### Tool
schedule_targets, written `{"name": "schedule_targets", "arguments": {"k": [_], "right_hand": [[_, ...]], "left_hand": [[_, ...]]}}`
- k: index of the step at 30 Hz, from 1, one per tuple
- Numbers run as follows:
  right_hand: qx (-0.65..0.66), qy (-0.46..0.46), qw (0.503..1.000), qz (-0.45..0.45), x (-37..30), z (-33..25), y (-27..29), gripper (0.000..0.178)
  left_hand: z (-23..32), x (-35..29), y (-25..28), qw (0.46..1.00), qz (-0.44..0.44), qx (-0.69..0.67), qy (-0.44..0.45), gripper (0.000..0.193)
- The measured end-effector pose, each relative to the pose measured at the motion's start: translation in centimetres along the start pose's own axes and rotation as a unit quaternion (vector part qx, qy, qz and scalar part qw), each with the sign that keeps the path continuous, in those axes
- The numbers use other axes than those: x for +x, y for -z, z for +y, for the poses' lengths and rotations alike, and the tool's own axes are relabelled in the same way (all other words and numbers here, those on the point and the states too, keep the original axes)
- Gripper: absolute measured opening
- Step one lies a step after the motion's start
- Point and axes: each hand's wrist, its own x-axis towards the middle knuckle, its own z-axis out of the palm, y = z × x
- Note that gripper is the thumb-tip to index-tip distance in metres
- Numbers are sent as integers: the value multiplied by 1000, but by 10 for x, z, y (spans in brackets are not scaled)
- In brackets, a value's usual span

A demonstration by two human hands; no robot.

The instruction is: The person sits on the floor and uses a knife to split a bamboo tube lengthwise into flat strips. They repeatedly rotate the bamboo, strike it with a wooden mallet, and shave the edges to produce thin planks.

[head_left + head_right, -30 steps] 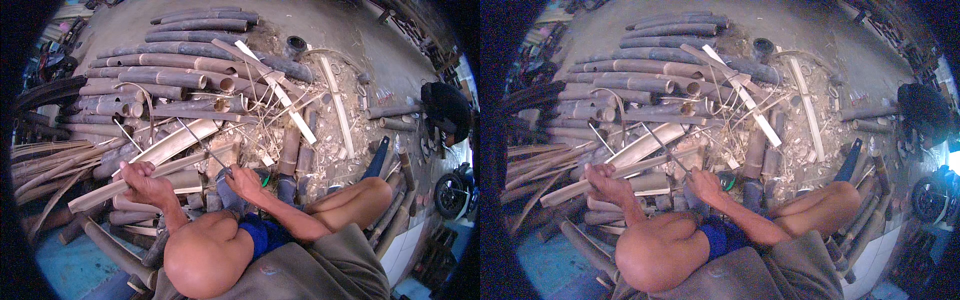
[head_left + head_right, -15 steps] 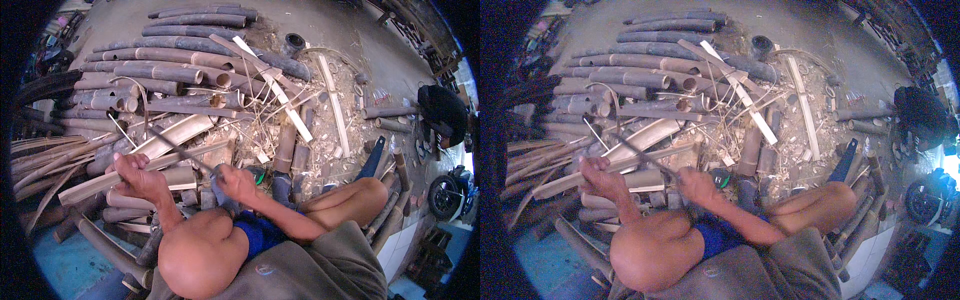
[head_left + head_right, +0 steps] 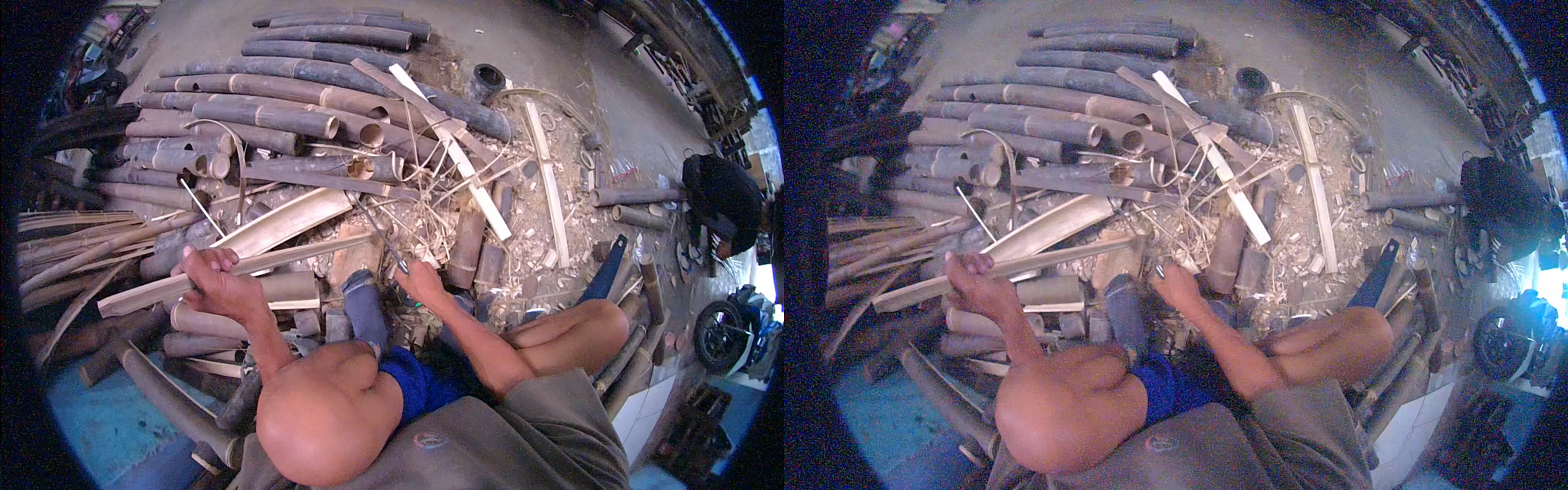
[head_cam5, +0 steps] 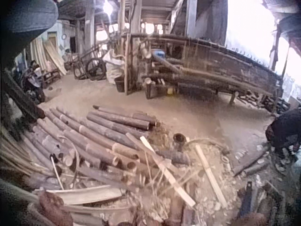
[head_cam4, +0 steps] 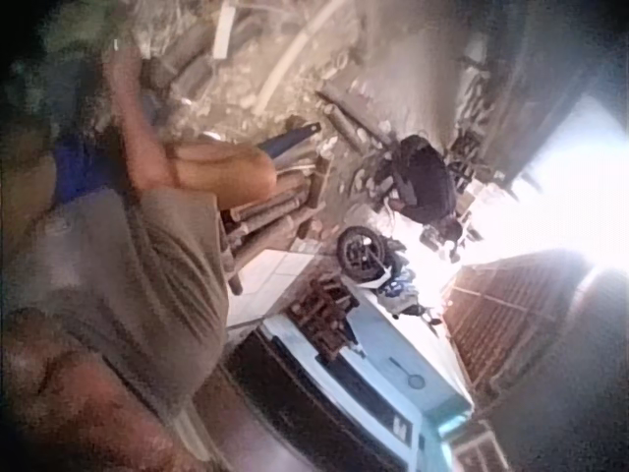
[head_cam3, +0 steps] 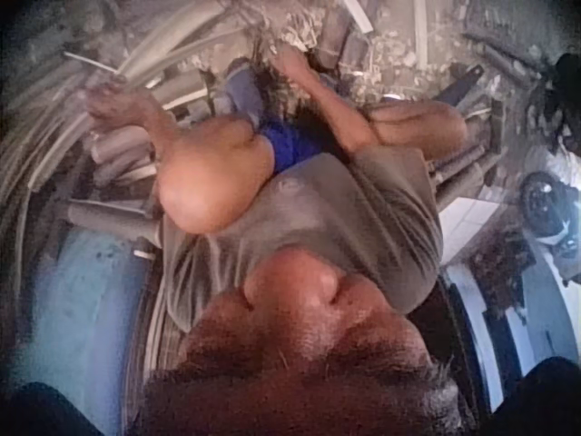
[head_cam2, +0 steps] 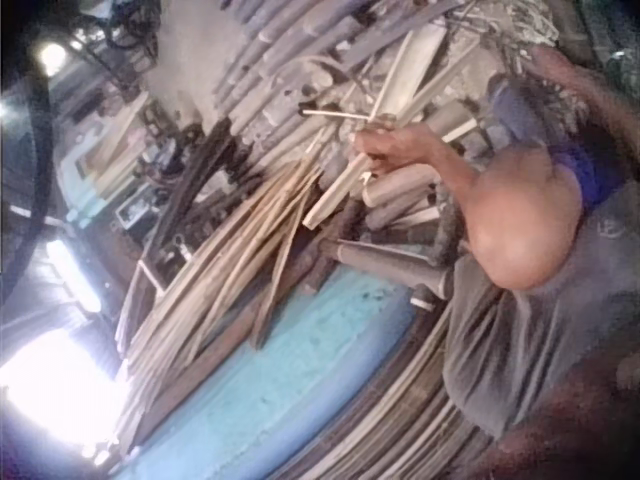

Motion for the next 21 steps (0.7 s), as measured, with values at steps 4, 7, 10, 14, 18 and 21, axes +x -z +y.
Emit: {"name": "schedule_targets", "arguments": {"k": [4,7,10,14,18,21], "right_hand": [[116,76,990,33,-17,-70,44,35],[98,117,983,104,-12,-60,28,36],[6,42,995,90,-5,-2,-14,42],[39,26,998,29,-1,-12,-2,40],[39,43,997,56,-21,-46,20,39],[-10,-78,997,-22,-3,17,-17,38]], "left_hand": [[0,10,6,999,17,-29,21,28],[-3,16,8,999,29,-28,25,26],[1,15,4,998,62,-11,26,25],[-8,29,26,997,68,-18,30,24],[-13,31,33,998,50,-39,19,23],[-15,33,37,999,2,-14,44,28]]}}
